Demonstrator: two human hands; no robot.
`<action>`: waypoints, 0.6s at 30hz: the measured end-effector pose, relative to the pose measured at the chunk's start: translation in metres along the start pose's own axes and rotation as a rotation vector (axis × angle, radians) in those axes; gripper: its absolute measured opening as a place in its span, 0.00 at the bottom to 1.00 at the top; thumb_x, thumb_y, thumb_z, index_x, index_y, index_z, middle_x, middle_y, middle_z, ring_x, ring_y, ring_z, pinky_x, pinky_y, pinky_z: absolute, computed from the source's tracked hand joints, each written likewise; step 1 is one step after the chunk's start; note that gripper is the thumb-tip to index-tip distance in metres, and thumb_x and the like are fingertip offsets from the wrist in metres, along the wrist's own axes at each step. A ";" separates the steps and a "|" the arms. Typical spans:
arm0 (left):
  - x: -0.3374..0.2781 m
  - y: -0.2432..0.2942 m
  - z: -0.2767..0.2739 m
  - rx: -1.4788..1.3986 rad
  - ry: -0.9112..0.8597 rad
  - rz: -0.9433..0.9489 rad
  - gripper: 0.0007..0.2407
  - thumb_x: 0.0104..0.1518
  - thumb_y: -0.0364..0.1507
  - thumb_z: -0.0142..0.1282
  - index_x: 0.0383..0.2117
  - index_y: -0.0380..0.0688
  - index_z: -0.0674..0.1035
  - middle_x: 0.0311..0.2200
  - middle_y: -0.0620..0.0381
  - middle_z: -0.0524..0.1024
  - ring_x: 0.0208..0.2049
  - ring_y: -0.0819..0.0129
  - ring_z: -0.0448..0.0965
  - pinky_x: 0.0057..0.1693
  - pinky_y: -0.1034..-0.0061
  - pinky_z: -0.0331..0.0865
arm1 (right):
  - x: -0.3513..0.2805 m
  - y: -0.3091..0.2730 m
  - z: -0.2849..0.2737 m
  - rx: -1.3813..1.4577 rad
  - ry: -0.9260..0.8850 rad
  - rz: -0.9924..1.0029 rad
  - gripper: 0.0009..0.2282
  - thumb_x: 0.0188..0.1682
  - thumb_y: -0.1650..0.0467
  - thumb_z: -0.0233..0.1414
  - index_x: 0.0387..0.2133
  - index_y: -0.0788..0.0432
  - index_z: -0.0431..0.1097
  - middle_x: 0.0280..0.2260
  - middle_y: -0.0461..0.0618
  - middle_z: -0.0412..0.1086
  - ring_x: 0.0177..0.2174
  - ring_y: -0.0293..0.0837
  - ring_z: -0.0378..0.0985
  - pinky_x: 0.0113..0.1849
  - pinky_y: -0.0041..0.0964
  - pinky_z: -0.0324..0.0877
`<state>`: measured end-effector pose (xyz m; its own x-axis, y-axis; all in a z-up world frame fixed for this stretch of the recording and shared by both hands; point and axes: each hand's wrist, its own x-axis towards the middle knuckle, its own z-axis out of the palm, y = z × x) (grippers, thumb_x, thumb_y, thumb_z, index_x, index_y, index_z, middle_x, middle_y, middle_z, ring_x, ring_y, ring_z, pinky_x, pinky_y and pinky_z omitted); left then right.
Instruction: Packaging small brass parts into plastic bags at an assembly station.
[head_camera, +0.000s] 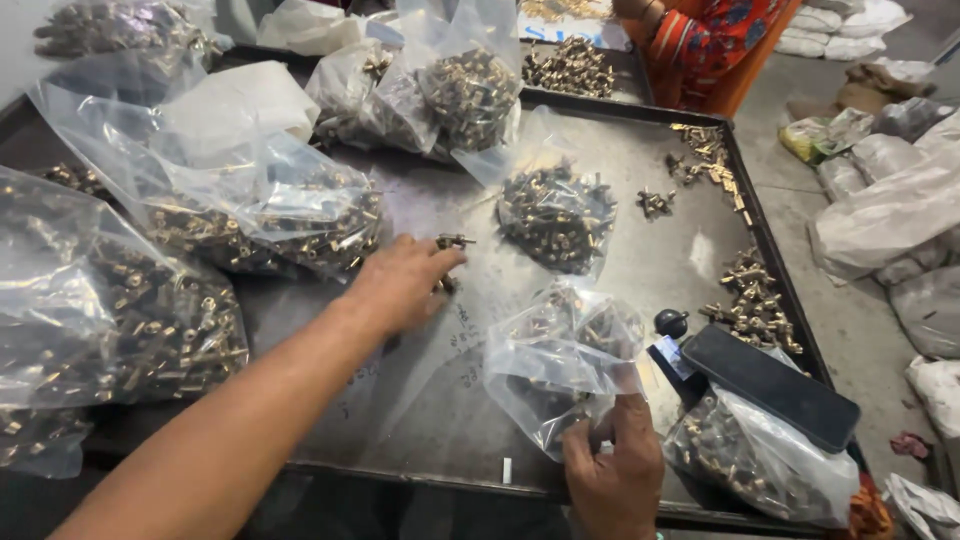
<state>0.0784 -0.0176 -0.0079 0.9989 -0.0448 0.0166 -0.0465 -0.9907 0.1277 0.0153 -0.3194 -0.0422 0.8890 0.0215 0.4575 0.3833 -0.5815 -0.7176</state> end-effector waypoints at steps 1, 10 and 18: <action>-0.017 0.008 -0.015 -0.001 -0.005 -0.005 0.27 0.52 0.34 0.64 0.61 0.62 0.71 0.55 0.51 0.74 0.59 0.51 0.70 0.62 0.60 0.67 | 0.000 0.000 0.000 0.002 -0.007 0.002 0.34 0.34 0.77 0.58 0.61 0.61 0.63 0.16 0.47 0.64 0.17 0.40 0.69 0.24 0.38 0.68; -0.117 -0.037 -0.002 -0.246 0.173 0.039 0.35 0.41 0.35 0.71 0.61 0.54 0.69 0.57 0.49 0.72 0.55 0.49 0.72 0.57 0.61 0.67 | 0.000 -0.013 -0.006 0.032 -0.020 0.003 0.34 0.37 0.76 0.57 0.63 0.60 0.61 0.19 0.47 0.66 0.19 0.40 0.69 0.25 0.38 0.68; -0.125 -0.046 0.007 -0.207 0.256 -0.159 0.24 0.45 0.30 0.64 0.53 0.51 0.76 0.51 0.53 0.76 0.52 0.52 0.77 0.57 0.61 0.69 | 0.001 -0.015 -0.009 0.001 -0.040 -0.048 0.38 0.36 0.77 0.56 0.67 0.57 0.58 0.19 0.46 0.66 0.19 0.39 0.69 0.26 0.36 0.68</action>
<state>-0.0445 0.0328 -0.0233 0.9600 0.1674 0.2244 0.0821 -0.9346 0.3460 0.0080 -0.3184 -0.0266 0.8789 0.0814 0.4701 0.4258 -0.5784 -0.6958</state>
